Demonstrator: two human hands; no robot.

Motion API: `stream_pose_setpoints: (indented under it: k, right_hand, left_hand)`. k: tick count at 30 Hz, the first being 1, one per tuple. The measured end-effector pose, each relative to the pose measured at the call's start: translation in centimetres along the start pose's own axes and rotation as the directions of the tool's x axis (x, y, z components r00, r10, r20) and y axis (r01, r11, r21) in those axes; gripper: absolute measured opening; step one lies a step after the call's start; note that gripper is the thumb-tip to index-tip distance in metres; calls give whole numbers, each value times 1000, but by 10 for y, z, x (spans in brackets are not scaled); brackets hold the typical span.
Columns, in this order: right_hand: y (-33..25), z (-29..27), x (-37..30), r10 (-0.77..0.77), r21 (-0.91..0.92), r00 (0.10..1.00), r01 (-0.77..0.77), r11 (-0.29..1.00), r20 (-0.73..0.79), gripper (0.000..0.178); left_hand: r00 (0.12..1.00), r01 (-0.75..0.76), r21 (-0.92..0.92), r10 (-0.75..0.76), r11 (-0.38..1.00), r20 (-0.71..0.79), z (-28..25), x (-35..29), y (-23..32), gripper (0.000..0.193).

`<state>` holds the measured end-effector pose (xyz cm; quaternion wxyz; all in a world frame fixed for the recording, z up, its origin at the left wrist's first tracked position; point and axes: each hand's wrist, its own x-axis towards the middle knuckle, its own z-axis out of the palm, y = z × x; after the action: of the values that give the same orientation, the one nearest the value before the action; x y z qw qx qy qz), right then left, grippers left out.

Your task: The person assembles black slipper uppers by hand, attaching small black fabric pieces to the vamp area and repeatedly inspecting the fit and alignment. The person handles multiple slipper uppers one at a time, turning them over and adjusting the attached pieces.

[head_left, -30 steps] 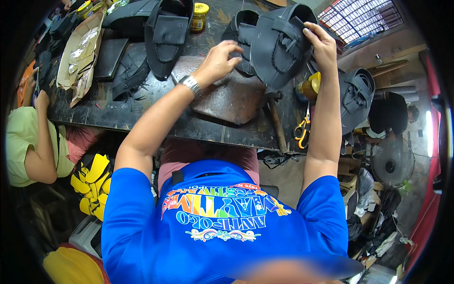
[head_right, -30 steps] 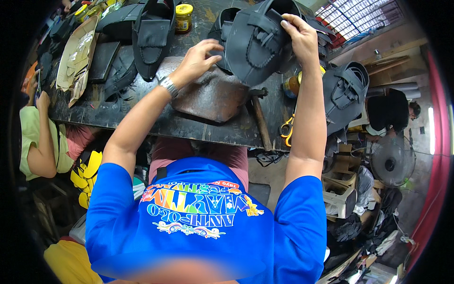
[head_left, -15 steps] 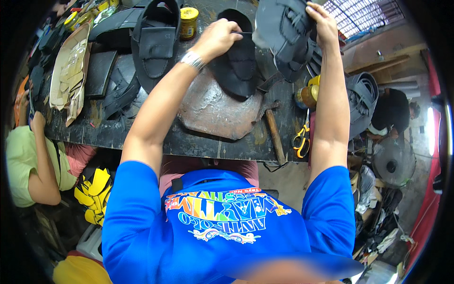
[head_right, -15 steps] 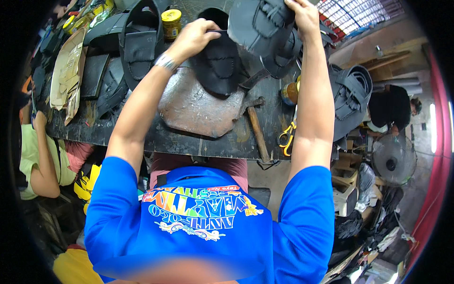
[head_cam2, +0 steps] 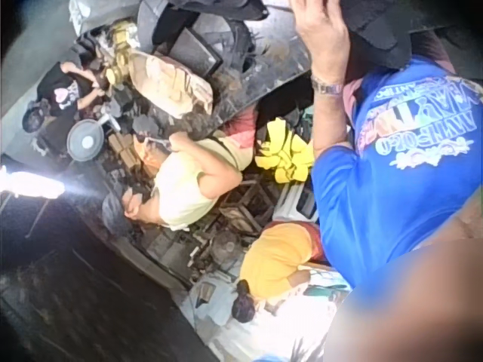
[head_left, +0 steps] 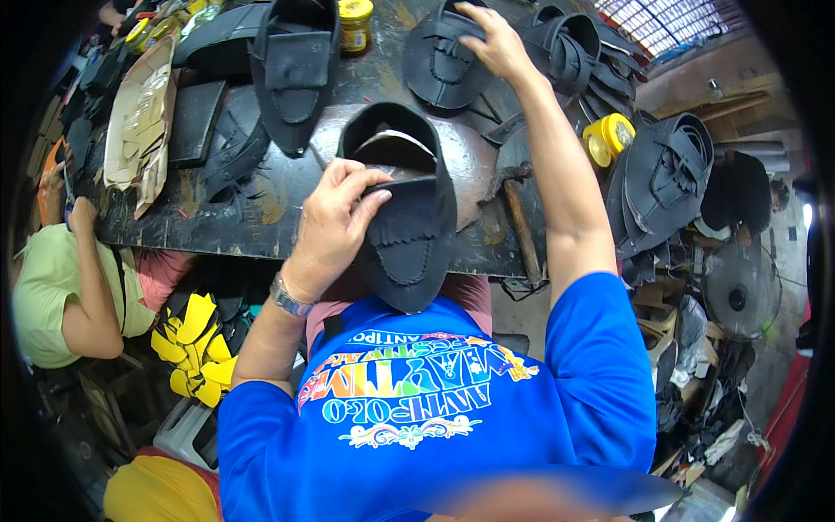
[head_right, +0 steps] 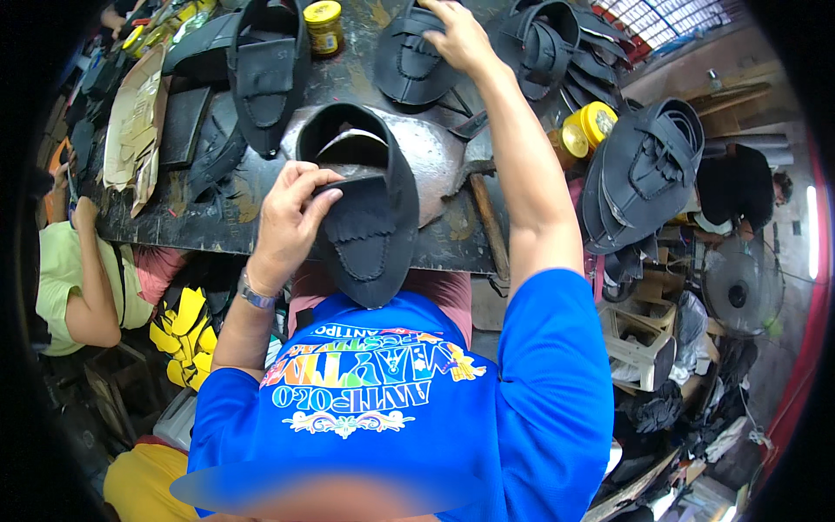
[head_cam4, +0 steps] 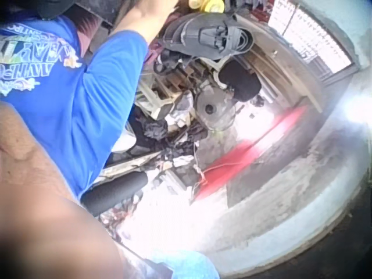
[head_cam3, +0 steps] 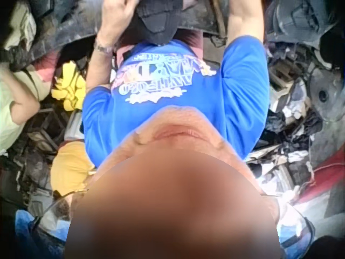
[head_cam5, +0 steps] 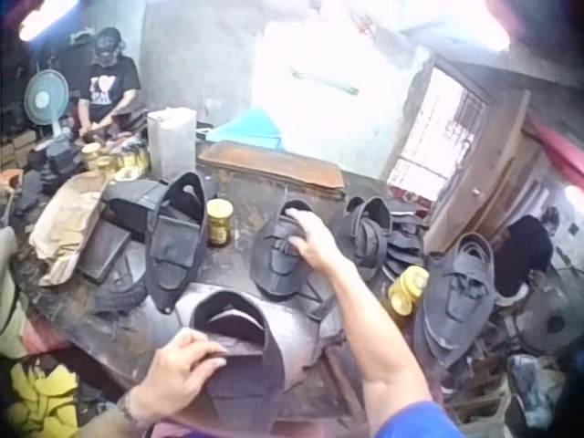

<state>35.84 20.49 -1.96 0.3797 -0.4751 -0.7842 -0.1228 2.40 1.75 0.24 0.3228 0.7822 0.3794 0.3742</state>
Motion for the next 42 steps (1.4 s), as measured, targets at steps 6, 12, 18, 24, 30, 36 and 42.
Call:
stream_pose_setpoints:
  k: [6, 12, 18, 24, 30, 36, 42]
  right_hand:
    - [-25, -75, -65, 341, -197, 589, -295, 935, 733, 40]
    - [-36, -78, -108, 354, -161, 673, -333, 929, 650, 34]
    - [-51, -64, -107, 337, -141, 875, -307, 941, 347, 20]
    - [-141, -115, -93, 383, 580, 887, -459, 673, 258, 14]
    - [-237, -138, -109, 369, 741, 779, -613, 275, 507, 33]
    - [-267, -129, -112, 317, 749, 751, -644, 154, 580, 20]
    - [-282, -120, -115, 356, 531, 782, -613, 585, 511, 14]
  left_hand:
    - [951, 190, -334, -257, 923, -170, 9, -53, -32, 47]
    - [912, 322, -764, -400, 559, 92, 16, -73, -35, 72]
    - [814, 384, -915, -513, 121, 274, 15, -68, -39, 60]
    - [737, 349, -826, -414, -442, 534, 18, -75, -49, 30]
    - [759, 255, -933, -546, -254, 356, 30, -79, -39, 31]
    - [829, 305, -858, -329, -412, 453, 28, -68, -18, 43]
    - [893, 276, -931, -295, -241, 341, 29, -54, -9, 40]
